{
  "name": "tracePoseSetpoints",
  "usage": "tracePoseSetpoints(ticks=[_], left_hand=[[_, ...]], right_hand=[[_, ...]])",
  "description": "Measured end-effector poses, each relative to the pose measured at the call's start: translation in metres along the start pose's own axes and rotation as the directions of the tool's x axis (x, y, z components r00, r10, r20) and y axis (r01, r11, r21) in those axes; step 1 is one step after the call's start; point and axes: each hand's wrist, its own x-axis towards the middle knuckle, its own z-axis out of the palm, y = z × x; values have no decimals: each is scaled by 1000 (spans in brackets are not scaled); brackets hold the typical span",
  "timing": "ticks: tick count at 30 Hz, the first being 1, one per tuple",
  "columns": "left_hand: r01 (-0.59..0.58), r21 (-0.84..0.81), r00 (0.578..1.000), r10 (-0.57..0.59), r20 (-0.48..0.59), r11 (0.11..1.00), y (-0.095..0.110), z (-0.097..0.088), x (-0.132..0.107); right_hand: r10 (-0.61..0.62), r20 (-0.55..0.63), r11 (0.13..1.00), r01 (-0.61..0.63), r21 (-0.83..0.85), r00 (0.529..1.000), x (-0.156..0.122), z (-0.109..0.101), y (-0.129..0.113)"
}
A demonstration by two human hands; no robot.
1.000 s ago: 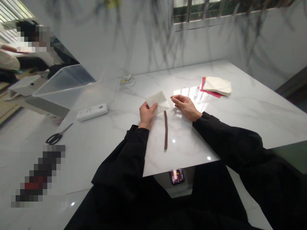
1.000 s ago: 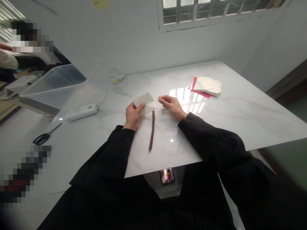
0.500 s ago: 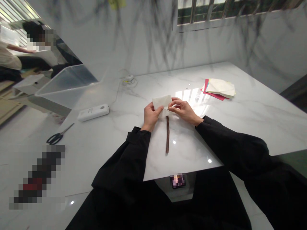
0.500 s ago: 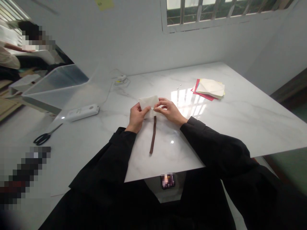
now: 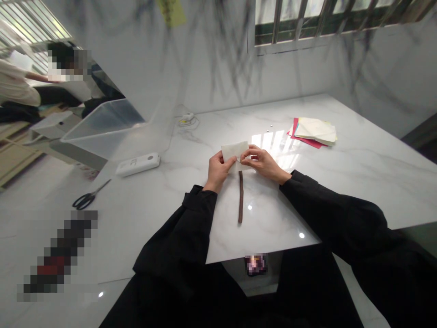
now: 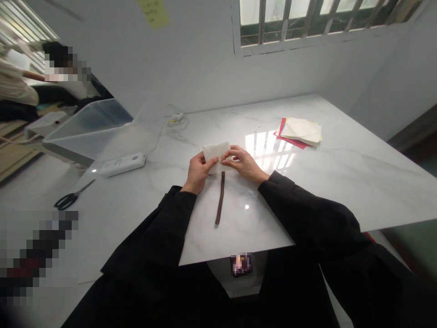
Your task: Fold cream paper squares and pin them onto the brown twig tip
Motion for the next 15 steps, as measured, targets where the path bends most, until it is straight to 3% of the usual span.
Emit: tracePoseSetpoints(ticks=[15], left_hand=[[15, -37, 997, -12, 71, 999, 6, 2, -4]], right_hand=[[-12, -65, 997, 7, -74, 998, 2, 3, 1]])
